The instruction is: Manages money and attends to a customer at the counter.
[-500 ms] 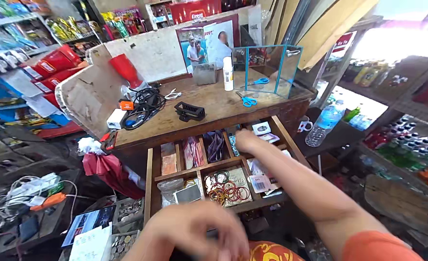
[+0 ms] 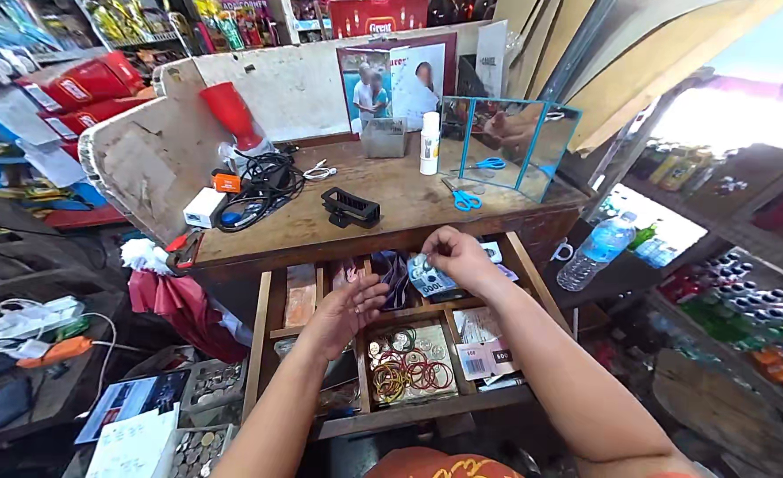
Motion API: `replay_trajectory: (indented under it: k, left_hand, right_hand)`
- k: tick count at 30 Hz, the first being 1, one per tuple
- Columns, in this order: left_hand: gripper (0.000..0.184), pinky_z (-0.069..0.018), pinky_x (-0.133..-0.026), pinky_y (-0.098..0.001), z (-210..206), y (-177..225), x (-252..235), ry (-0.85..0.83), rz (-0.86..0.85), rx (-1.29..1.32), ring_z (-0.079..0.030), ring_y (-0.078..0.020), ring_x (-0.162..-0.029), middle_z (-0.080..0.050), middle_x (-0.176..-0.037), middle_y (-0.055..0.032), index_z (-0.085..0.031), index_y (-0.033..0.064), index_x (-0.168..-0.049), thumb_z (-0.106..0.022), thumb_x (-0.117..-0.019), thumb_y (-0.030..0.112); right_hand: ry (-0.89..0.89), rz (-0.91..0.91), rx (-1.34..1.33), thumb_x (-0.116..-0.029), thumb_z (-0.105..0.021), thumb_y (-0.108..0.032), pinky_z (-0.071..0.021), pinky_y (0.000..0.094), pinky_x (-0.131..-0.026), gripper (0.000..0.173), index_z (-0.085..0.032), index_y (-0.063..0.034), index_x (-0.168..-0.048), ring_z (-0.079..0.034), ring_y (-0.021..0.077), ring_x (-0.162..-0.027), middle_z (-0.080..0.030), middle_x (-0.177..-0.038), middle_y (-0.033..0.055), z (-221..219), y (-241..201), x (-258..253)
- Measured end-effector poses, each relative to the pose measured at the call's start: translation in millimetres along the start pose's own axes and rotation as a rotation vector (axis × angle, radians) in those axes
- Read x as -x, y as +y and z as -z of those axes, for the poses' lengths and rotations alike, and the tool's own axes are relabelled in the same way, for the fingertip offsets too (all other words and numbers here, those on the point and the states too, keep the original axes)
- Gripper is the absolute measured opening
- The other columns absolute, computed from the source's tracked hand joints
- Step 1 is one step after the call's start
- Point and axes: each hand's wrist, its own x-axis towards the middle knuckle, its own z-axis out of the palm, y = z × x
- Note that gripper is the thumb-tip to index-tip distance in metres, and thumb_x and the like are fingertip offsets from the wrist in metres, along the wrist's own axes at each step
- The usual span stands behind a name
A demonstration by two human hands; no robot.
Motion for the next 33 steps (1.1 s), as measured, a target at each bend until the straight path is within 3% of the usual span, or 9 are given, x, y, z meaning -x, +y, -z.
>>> replay_trajectory:
  k: [2, 5, 8, 13, 16, 21, 26, 30, 33]
  left_hand:
    - [0.059, -0.0552, -0.097, -0.0339, -3, -7, 2, -0.136, 0.019, -0.027, -0.069, -0.0172, -0.11, -0.069, -0.123, -0.0096, -0.049, -0.0006, -0.14, -0.027, -0.1098, 0.046]
    - [0.08, -0.0576, -0.097, -0.0382, -7, -16, 7, -0.208, 0.01, 0.167, -0.069, -0.0198, -0.111, -0.07, -0.12, -0.0084, -0.048, 0.0066, -0.139, -0.064, -0.0885, 0.067]
    - [0.045, -0.0597, -0.089, -0.0387, -12, -11, 4, -0.01, -0.071, 0.221, -0.07, -0.0203, -0.101, -0.07, -0.114, -0.0104, -0.047, 0.0099, -0.141, -0.029, -0.1116, 0.038]
    - [0.043, -0.0575, -0.095, -0.0428, -3, -5, -4, 0.244, -0.189, 0.259, -0.071, -0.0276, -0.11, -0.071, -0.124, -0.0166, -0.043, 0.0068, -0.149, -0.024, -0.1133, 0.022]
    - [0.042, -0.0595, -0.088, -0.0443, -1, -5, -4, 0.285, -0.169, 0.303, -0.072, -0.0293, -0.103, -0.072, -0.114, -0.0177, -0.046, 0.0083, -0.144, -0.024, -0.1132, 0.026]
    - [0.058, -0.0605, -0.085, -0.0497, 0, -5, -1, 0.172, -0.022, 0.358, -0.072, -0.0327, -0.101, -0.07, -0.112, -0.0165, -0.044, 0.0148, -0.142, -0.016, -0.1093, 0.054]
    - [0.067, -0.06, -0.085, -0.0509, 1, -5, 0, 0.122, 0.02, 0.402, -0.071, -0.0346, -0.103, -0.07, -0.116, -0.0179, -0.048, 0.013, -0.138, -0.013, -0.1064, 0.061]
    - [0.067, -0.0595, -0.086, -0.0521, 3, -5, -2, 0.091, 0.031, 0.417, -0.071, -0.0358, -0.104, -0.069, -0.12, -0.0195, -0.047, 0.0131, -0.141, -0.013, -0.1068, 0.06]
    - [0.065, -0.0599, -0.084, -0.051, 2, -4, -2, 0.113, 0.048, 0.425, -0.071, -0.0347, -0.102, -0.069, -0.12, -0.0189, -0.049, 0.0131, -0.14, -0.017, -0.1072, 0.059]
  right_hand:
    - [0.004, 0.143, -0.385, -0.0899, -0.061, 0.005, -0.0576, 0.0261, -0.07, 0.015, -0.064, -0.005, -0.101, -0.064, 0.0085, -0.081, -0.065, -0.108, 0.0051, -12, -17, 17]
    - [-0.17, 0.216, -0.536, -0.0883, -0.064, 0.004, -0.0586, 0.0266, -0.072, 0.021, -0.064, -0.007, -0.106, -0.065, 0.0078, -0.087, -0.064, -0.115, 0.004, -41, -24, 26]
    - [-0.254, 0.134, -0.363, -0.0894, -0.066, 0.003, -0.0588, 0.0284, -0.08, 0.027, -0.062, -0.002, -0.115, -0.064, 0.0117, -0.096, -0.056, -0.129, 0.011, -60, -23, 26]
    - [-0.109, 0.091, 0.279, -0.0942, -0.069, -0.004, -0.0574, 0.0503, -0.088, 0.029, -0.065, 0.0023, -0.122, -0.068, 0.0326, -0.104, -0.06, -0.132, 0.0222, -33, -17, 16]
    - [-0.253, -0.015, 0.694, -0.0873, -0.078, -0.008, -0.0471, 0.0641, -0.1, 0.034, -0.071, 0.0022, -0.118, -0.057, 0.0474, -0.122, -0.065, -0.123, 0.0259, -10, 9, 6]
    - [-0.462, -0.158, 0.888, -0.0831, -0.084, -0.021, -0.0375, 0.0675, -0.108, 0.058, -0.064, 0.0004, -0.133, -0.047, 0.0463, -0.137, -0.06, -0.136, 0.0246, -6, 30, -6]
    - [-0.386, -0.199, 0.873, -0.096, -0.067, -0.014, -0.0411, 0.0669, -0.103, 0.022, -0.074, -0.0008, -0.113, -0.062, 0.0449, -0.118, -0.07, -0.117, 0.0242, -2, 28, -10]
    - [-0.283, -0.221, 0.845, -0.1004, -0.06, -0.014, -0.0434, 0.0659, -0.101, 0.021, -0.076, -0.0025, -0.109, -0.064, 0.0437, -0.115, -0.072, -0.113, 0.023, 2, 16, -9]
    - [-0.193, -0.281, 0.81, -0.1018, -0.056, -0.015, -0.05, 0.0668, -0.089, 0.022, -0.074, -0.0025, -0.107, -0.066, 0.0454, -0.11, -0.071, -0.11, 0.024, 2, 5, -9]
